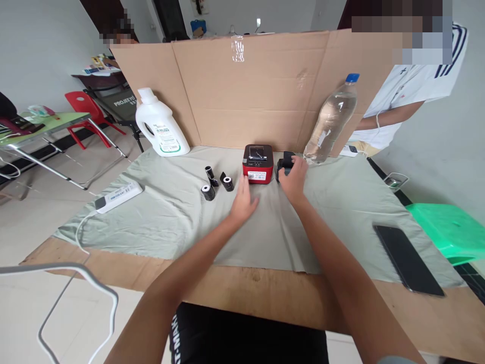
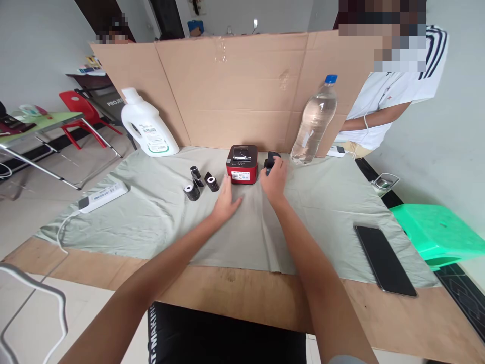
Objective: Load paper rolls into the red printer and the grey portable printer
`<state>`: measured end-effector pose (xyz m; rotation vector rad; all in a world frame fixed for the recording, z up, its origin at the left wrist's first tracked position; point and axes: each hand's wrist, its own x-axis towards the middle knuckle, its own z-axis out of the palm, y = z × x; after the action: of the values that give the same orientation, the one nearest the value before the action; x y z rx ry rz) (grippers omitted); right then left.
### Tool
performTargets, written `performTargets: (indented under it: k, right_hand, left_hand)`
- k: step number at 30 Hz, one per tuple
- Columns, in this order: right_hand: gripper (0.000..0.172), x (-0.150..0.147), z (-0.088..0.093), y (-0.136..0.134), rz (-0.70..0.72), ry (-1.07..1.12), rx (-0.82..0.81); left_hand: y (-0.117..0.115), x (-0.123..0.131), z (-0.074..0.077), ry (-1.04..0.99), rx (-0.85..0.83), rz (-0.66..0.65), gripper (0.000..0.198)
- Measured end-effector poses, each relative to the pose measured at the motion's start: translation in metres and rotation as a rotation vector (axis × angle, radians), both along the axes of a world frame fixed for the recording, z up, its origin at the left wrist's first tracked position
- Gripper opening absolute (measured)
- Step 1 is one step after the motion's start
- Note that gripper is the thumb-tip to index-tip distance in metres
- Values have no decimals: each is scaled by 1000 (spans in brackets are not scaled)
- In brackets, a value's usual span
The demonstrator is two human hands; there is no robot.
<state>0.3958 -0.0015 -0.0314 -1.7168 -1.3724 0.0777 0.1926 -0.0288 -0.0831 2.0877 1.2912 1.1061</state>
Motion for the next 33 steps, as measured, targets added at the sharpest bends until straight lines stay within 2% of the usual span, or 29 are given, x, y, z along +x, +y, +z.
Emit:
performTargets:
  k: [2,4,6,8,10,12,15,17,19,21,23,26,29,33]
  right_hand:
    - [81,5,-1,2,-156,-55,-112]
    - [102,8,-5,8,-209,-71,-249]
    - [110,7,-10,13,-206,-84,-314]
    - [109,6,-11,12,-212,-103,-311]
    - [109,5,-10,0,-212,-135,-280]
    - [111,2,-5,-23,-187,-170,-254]
    - [115,-9,3,-77,-100,-174,-251]
    - [117,-21,7,-117,-22,-123,-271]
    - [121,-36,9,-151,64,-50,-291]
    - [120,-52,9,-177,124,-16,-299]
    - [118,-68,8,-192,133,-39,-303]
    - [117,-83,4,-201,111,-166,-298]
    - [121,-90,-1,-204,106,-269,-292]
    - [124,-92,-5,-208,85,-352,-342]
  left_hand:
    - [-27,0,-4,238,-10,-132,78]
    - [-42,0,0,427,-35,-257,69]
    - [-47,1,6,542,-54,-340,62]
    - [-49,-1,11,598,-59,-375,60]
    - [-54,-5,13,607,-51,-381,61]
    - [-64,-13,13,581,-44,-381,63]
    - [-82,-26,12,478,-57,-354,68]
    - [-90,-32,13,379,-93,-284,67]
    - [-92,-35,14,293,-131,-212,62]
    - [-90,-37,16,242,-137,-193,58]
    - [-87,-38,16,220,-118,-212,55]
    - [-83,-38,15,215,-120,-218,53]
    - [-84,-39,18,276,-154,-236,53]
    - [-86,-40,29,391,-219,-305,56]
